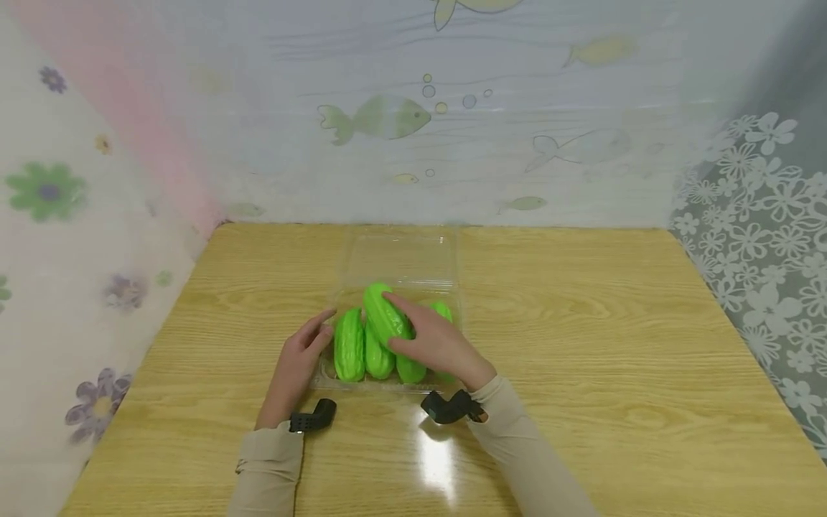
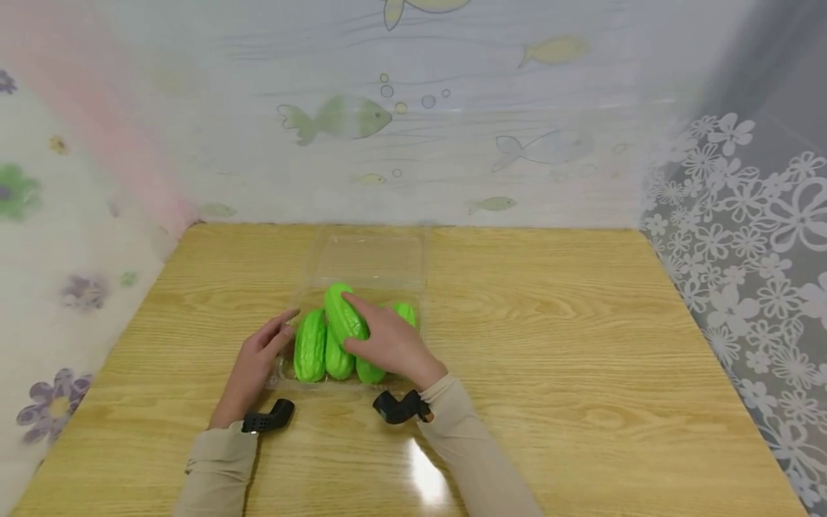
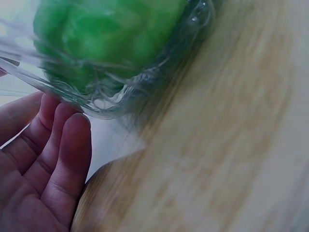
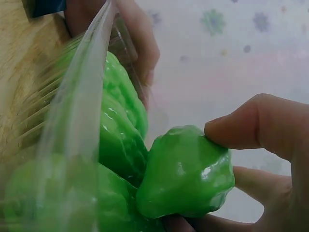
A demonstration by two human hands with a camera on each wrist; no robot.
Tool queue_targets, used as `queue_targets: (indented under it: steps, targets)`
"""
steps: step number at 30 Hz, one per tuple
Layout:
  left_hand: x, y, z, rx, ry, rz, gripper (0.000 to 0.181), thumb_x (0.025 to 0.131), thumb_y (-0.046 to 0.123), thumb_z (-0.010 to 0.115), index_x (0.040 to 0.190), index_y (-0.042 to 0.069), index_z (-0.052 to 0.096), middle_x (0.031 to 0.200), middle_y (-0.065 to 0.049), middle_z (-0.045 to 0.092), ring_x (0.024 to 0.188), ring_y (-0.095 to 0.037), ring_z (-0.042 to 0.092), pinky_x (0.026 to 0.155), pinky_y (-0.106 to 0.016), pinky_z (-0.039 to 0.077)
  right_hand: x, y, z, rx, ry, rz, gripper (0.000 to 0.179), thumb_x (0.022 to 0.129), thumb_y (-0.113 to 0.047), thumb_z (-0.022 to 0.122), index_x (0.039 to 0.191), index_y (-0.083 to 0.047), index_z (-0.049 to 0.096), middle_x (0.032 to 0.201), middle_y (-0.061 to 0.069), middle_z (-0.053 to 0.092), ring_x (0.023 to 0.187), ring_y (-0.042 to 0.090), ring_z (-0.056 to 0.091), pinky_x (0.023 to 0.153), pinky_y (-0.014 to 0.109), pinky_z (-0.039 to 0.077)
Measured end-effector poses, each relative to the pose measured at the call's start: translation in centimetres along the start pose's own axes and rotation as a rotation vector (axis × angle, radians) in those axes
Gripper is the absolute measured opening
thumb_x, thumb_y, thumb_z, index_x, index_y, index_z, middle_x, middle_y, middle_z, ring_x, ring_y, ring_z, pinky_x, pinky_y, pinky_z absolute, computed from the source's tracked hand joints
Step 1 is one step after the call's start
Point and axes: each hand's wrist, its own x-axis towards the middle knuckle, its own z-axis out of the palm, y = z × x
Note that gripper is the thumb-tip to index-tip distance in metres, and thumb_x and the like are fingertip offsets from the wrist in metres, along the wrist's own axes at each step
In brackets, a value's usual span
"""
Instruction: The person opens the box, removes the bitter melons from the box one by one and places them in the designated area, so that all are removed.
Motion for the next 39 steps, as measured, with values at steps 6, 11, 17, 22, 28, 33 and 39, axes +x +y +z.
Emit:
queue_targets:
  steps: [6, 11, 17, 22, 28, 33, 39]
  targets:
    - [0.04, -0.36, 0.12, 0.008, 0.018, 0.021, 0.043, 0.091, 0.043, 0.045, 0.129, 0.024, 0.047, 0.100, -0.003, 0.054, 0.091, -0.016, 0.047, 0.080, -0.032, 0.038, -0.09, 0.14, -0.43, 0.051, 0.022, 0.007, 0.066, 0.083, -0.037, 0.054, 0.140, -0.038, 0.021, 0.137, -0.003, 0.037, 0.097, 0.014, 0.051, 0.071, 0.031, 0.045]
    - [-0.04, -0.44, 0.17, 0.004, 0.025, 0.026, 0.044, 0.090, 0.047, 0.044, 0.129, 0.027, 0.047, 0.100, -0.002, 0.054, 0.090, -0.016, 0.048, 0.080, -0.033, 0.038, -0.06, 0.40, -0.61, 0.101, 0.047, -0.029, 0.057, 0.088, -0.038, 0.050, 0.139, -0.041, 0.022, 0.137, -0.006, 0.036, 0.109, 0.014, 0.046, 0.081, 0.036, 0.042]
    - [-0.03, -0.23, 0.08, 0.004, 0.024, 0.020, 0.045, 0.089, 0.049, 0.044, 0.129, 0.027, 0.047, 0.100, -0.001, 0.054, 0.089, -0.015, 0.047, 0.079, -0.034, 0.038, 0.04, 0.45, -0.50, 0.102, 0.059, -0.096, 0.049, 0.094, -0.038, 0.041, 0.140, -0.035, 0.026, 0.139, -0.010, 0.032, 0.121, 0.012, 0.036, 0.095, 0.036, 0.033]
    - [-0.05, -0.27, 0.13, 0.007, 0.025, 0.022, 0.044, 0.090, 0.047, 0.044, 0.129, 0.027, 0.047, 0.100, -0.002, 0.054, 0.090, -0.015, 0.048, 0.081, -0.035, 0.037, -0.02, 0.16, -0.50, 0.106, 0.032, -0.114, 0.043, 0.097, -0.031, 0.031, 0.140, -0.030, 0.028, 0.140, -0.012, 0.028, 0.127, 0.013, 0.027, 0.101, 0.036, 0.024]
    - [-0.10, -0.24, 0.13, 0.012, 0.028, 0.021, 0.042, 0.090, 0.046, 0.045, 0.128, 0.027, 0.048, 0.101, -0.001, 0.055, 0.091, -0.015, 0.048, 0.082, -0.034, 0.037, -0.05, 0.07, -0.52, 0.129, 0.019, -0.102, 0.043, 0.097, -0.025, 0.025, 0.139, -0.032, 0.029, 0.140, -0.012, 0.029, 0.127, 0.013, 0.027, 0.100, 0.037, 0.024]
    - [-0.10, -0.11, 0.10, 0.000, 0.029, 0.022, 0.042, 0.090, 0.046, 0.045, 0.128, 0.027, 0.048, 0.100, -0.001, 0.055, 0.091, -0.015, 0.048, 0.082, -0.035, 0.037, -0.03, 0.21, -0.59, 0.126, 0.024, -0.109, 0.046, 0.095, -0.021, 0.025, 0.139, -0.033, 0.029, 0.140, -0.007, 0.031, 0.125, 0.014, 0.029, 0.097, 0.040, 0.029]
    - [-0.16, -0.21, 0.14, -0.004, 0.030, 0.015, 0.043, 0.090, 0.047, 0.045, 0.128, 0.027, 0.048, 0.100, -0.002, 0.055, 0.092, -0.015, 0.049, 0.084, -0.035, 0.037, 0.05, 0.35, -0.81, 0.211, 0.027, -0.082, 0.048, 0.093, -0.021, 0.028, 0.140, -0.033, 0.027, 0.141, -0.004, 0.029, 0.127, 0.014, 0.027, 0.100, 0.038, 0.026]
